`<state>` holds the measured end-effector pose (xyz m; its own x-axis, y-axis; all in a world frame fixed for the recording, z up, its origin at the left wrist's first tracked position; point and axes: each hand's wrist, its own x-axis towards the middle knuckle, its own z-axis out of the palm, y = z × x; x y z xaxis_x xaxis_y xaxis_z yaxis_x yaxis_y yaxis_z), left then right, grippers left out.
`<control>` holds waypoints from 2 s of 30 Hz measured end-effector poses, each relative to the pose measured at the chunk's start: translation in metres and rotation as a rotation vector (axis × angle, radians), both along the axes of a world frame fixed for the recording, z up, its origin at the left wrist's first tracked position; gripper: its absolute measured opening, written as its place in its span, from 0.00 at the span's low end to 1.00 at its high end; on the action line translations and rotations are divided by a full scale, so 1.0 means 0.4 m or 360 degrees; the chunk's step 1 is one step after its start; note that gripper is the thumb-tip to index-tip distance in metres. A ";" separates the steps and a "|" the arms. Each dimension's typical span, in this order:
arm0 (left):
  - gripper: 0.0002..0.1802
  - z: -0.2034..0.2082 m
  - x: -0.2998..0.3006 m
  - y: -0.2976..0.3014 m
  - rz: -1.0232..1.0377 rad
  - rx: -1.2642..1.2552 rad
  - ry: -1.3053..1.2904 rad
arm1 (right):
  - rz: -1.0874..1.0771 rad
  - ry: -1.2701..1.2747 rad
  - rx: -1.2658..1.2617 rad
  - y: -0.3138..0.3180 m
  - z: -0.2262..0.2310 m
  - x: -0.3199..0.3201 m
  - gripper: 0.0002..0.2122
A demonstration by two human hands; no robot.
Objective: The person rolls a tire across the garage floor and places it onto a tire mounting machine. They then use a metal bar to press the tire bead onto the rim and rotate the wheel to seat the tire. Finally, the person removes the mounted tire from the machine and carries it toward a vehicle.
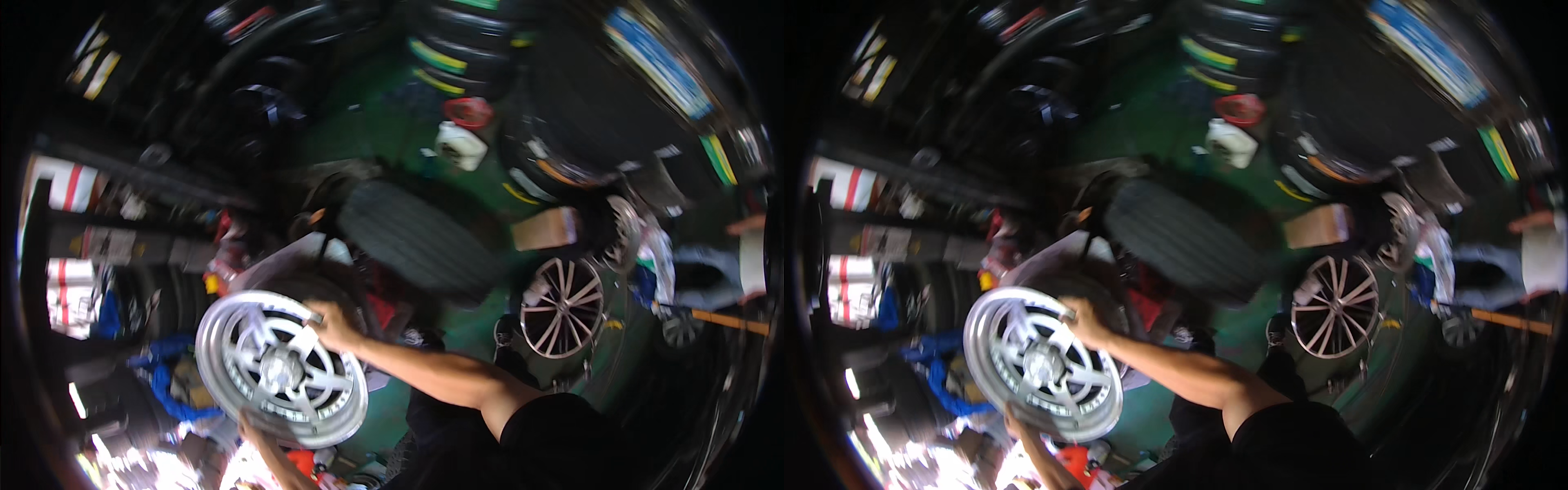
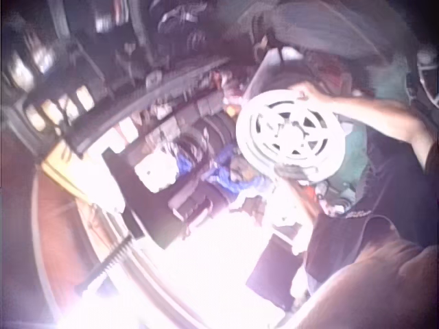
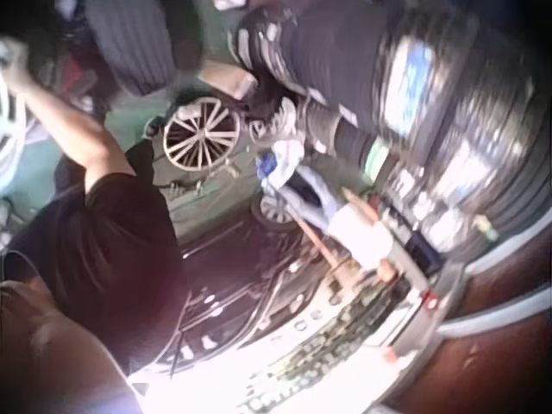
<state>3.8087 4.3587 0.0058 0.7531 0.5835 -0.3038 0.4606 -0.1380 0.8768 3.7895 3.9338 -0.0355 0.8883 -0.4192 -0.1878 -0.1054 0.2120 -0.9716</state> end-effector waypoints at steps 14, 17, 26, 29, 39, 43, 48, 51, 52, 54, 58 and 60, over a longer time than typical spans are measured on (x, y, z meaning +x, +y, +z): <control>0.44 0.352 -0.252 -0.641 -0.1281 0.0944 0.0486 | -0.0759 -0.0091 0.0105 -0.537 0.258 -0.975 0.15; 0.19 0.243 -0.400 -0.946 -0.1890 0.0543 -0.0243 | -0.1300 -0.0022 0.0104 -0.573 0.167 -1.297 0.14; 0.14 -0.534 -0.958 -1.691 -0.2837 0.0194 0.0090 | -0.2276 0.0530 -0.0014 -0.715 -0.354 -2.064 0.14; 0.22 -0.752 -1.112 -1.815 -0.2976 0.0600 0.0031 | -0.2288 0.0644 -0.0174 -0.769 -0.528 -2.210 0.12; 0.30 -0.902 -1.291 -1.913 -0.2794 0.0775 0.0270 | -0.2146 0.0847 0.0045 -0.918 -0.796 -2.390 0.18; 0.22 -0.932 -1.289 -1.931 -0.2897 0.0733 0.0395 | -0.2043 0.0786 0.0150 -0.937 -0.831 -2.411 0.19; 0.29 -0.873 -1.301 -1.887 -0.2783 0.0420 0.0378 | -0.1911 0.1003 0.0236 -0.953 -0.868 -2.453 0.19; 0.33 -0.798 -1.284 -1.822 -0.2448 0.0175 0.0475 | -0.1653 0.1284 -0.0201 -0.949 -0.888 -2.466 0.24; 0.31 -0.775 -1.271 -1.788 -0.2294 -0.0103 0.0531 | -0.1740 0.1313 -0.0203 -0.940 -0.891 -2.461 0.28; 0.29 -0.743 -1.217 -1.690 -0.2123 -0.0330 0.0635 | -0.1861 0.1239 0.0413 -0.915 -0.873 -2.450 0.34; 0.25 -0.741 -1.025 -1.425 -0.1628 -0.0503 0.0859 | -0.2121 0.1164 0.0557 -0.820 -0.764 -2.381 0.33; 0.26 -0.743 -0.920 -1.278 -0.1214 -0.0538 0.0972 | -0.1824 0.1837 -0.0143 -0.748 -0.679 -2.308 0.30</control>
<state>3.4408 3.8476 -0.2913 0.5494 -0.1715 -0.8178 0.7334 -0.3699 0.5703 2.8664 3.6345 -0.3072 -0.4667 -0.7701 -0.4349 -0.5811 0.6377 -0.5057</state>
